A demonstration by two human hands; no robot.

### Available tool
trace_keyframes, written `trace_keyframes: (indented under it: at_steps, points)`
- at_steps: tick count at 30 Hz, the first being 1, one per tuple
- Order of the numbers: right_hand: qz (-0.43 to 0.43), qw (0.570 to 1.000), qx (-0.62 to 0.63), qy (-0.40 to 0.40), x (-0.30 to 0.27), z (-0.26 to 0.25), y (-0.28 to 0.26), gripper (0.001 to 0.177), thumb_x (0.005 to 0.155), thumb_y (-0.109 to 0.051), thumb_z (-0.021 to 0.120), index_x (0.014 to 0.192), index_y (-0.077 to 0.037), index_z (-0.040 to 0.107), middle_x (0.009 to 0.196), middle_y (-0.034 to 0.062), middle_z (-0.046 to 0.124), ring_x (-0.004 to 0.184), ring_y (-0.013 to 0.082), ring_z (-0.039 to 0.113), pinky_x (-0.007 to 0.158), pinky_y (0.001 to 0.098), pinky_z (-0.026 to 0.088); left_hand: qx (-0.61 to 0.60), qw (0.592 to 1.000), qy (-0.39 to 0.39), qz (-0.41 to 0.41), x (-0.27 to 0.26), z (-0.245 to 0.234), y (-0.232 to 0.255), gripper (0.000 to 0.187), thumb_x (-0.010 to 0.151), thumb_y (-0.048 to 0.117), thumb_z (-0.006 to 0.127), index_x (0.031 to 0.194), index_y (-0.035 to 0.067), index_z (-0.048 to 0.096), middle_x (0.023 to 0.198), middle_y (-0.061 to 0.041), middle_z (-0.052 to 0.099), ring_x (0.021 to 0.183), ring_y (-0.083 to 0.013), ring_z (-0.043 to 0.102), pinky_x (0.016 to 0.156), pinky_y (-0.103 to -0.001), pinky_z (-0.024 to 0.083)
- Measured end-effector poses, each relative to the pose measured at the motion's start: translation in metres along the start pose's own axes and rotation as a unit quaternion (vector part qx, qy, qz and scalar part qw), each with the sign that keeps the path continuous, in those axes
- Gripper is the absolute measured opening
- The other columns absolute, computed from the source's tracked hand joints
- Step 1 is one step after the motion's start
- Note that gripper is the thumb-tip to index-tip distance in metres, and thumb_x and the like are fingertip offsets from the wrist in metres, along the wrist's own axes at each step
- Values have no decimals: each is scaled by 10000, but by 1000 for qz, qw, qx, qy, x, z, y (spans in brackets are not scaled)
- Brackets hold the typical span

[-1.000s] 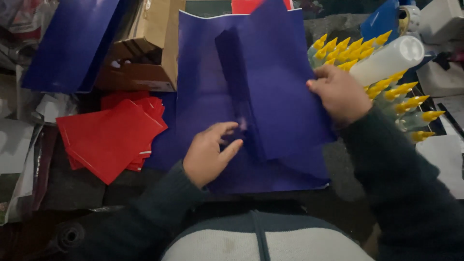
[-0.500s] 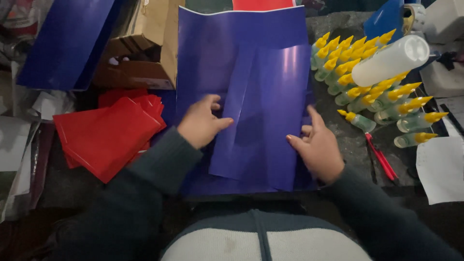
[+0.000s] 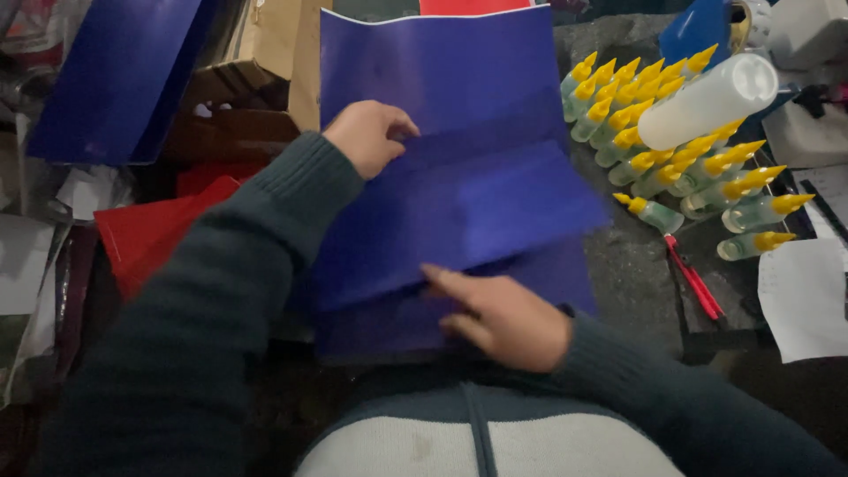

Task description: Folding and gluing blue sheets to assemble folders or covers.

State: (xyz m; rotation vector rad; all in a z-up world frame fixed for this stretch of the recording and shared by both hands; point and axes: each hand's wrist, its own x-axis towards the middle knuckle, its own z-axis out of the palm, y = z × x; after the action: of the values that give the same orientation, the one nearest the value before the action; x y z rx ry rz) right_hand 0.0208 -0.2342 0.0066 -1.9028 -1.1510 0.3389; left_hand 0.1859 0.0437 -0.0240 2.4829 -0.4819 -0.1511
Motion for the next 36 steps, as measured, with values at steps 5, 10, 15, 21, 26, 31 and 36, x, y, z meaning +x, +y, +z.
trace_keyframes:
  at_steps: [5,10,15,21,26,31,36]
  points:
    - [83,982,-115,-126,-3,-13,-12,531,903,-112,663,1424,-83,567,975,145,729,899,339,706,769,422,552,72,996,41,40,-6,17,18,359,850,66,715,1209,52,707,1116,-162,722,1025,-335,693,898,-434,557]
    - [22,970,-240,32,-22,-40,11,411,853,-196,740,1236,-71,656,1117,134,719,1018,329,688,854,406,554,197,975,38,92,-84,-4,80,326,905,163,735,1199,45,659,1157,-159,651,1123,-349,623,956,-454,510]
    - [4,954,-299,17,-34,-36,28,513,802,-278,768,1241,-39,655,1335,155,647,1277,328,572,1063,463,437,129,983,-61,117,-170,1,98,562,741,318,830,1176,6,658,1313,-220,593,1213,-381,567,986,-464,467]
    - [12,947,-320,7,-33,-33,36,434,855,-245,730,1235,-46,660,1322,149,652,1286,329,584,1044,432,469,134,988,-7,80,-192,37,78,481,795,291,787,1141,-18,659,1296,-224,618,1286,-384,545,1030,-467,470]
    - [8,945,-328,-9,-24,-35,30,423,844,-244,729,1215,-49,666,1314,158,652,1261,341,588,1027,435,469,196,973,47,112,-201,55,79,326,838,197,678,1082,-19,686,1225,-220,686,1191,-364,644,961,-455,536]
    - [4,941,-339,-12,-25,-36,33,390,853,-180,699,1220,-51,669,1311,140,657,1247,333,597,1017,435,472,243,951,128,140,-207,61,80,300,871,157,592,1068,-41,704,1165,-235,729,1107,-351,720,931,-442,578]
    - [87,933,-350,9,-46,-53,62,311,829,-108,695,1138,-120,731,1239,94,719,1142,287,673,944,397,536,135,978,142,71,-208,56,63,232,901,114,590,1062,24,730,1129,-173,751,1087,-307,728,899,-421,574]
